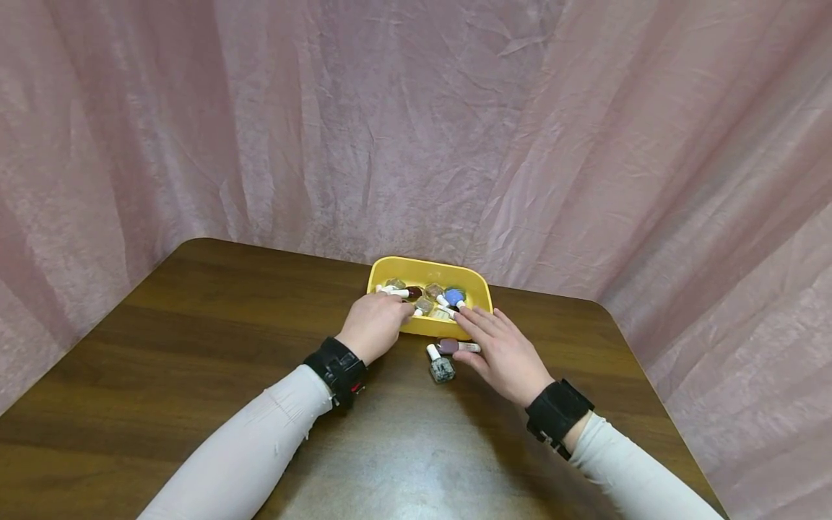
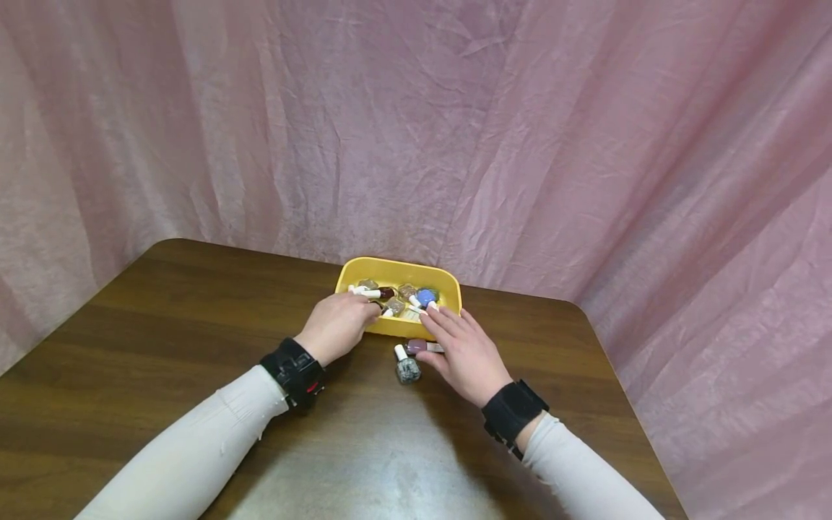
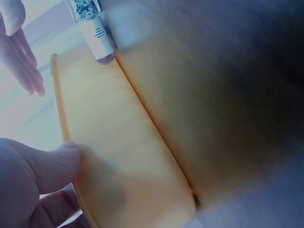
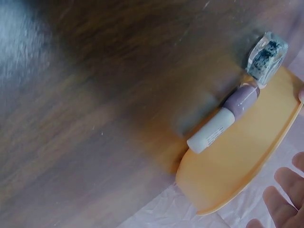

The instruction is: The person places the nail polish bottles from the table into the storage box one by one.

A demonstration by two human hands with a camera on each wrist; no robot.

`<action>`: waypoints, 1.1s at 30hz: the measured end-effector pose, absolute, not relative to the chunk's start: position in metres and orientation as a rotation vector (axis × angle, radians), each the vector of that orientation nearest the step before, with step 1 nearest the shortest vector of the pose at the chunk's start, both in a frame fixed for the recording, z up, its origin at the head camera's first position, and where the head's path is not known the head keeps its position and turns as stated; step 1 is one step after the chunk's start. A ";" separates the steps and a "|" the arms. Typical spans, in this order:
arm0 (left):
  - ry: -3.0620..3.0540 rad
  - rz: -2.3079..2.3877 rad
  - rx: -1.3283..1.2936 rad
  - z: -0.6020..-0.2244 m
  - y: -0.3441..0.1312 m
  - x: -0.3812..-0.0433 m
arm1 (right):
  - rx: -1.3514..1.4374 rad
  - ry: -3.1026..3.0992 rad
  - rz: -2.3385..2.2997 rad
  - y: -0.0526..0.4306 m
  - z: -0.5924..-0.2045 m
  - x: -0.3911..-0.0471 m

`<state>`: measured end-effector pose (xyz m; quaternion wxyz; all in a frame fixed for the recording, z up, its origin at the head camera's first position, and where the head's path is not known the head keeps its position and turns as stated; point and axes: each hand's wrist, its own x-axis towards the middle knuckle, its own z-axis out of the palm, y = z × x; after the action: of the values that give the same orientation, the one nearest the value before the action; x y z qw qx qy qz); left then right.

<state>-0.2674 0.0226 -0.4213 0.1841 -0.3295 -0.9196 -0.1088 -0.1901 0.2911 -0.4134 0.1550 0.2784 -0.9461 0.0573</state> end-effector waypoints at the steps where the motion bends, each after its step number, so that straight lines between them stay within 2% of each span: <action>1: -2.595 -0.307 -0.928 -0.421 0.023 -0.268 | 0.802 -2.708 0.166 0.291 -0.414 -0.189; 33: -2.623 -0.309 -0.910 -0.424 0.024 -0.268 | 0.951 -2.644 0.146 0.279 -0.427 -0.169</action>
<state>-0.2679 0.0236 -0.4240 0.1732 -0.3210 -0.9247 -0.1089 -0.1690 0.2789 -0.4269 0.1633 0.3333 -0.9272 0.0511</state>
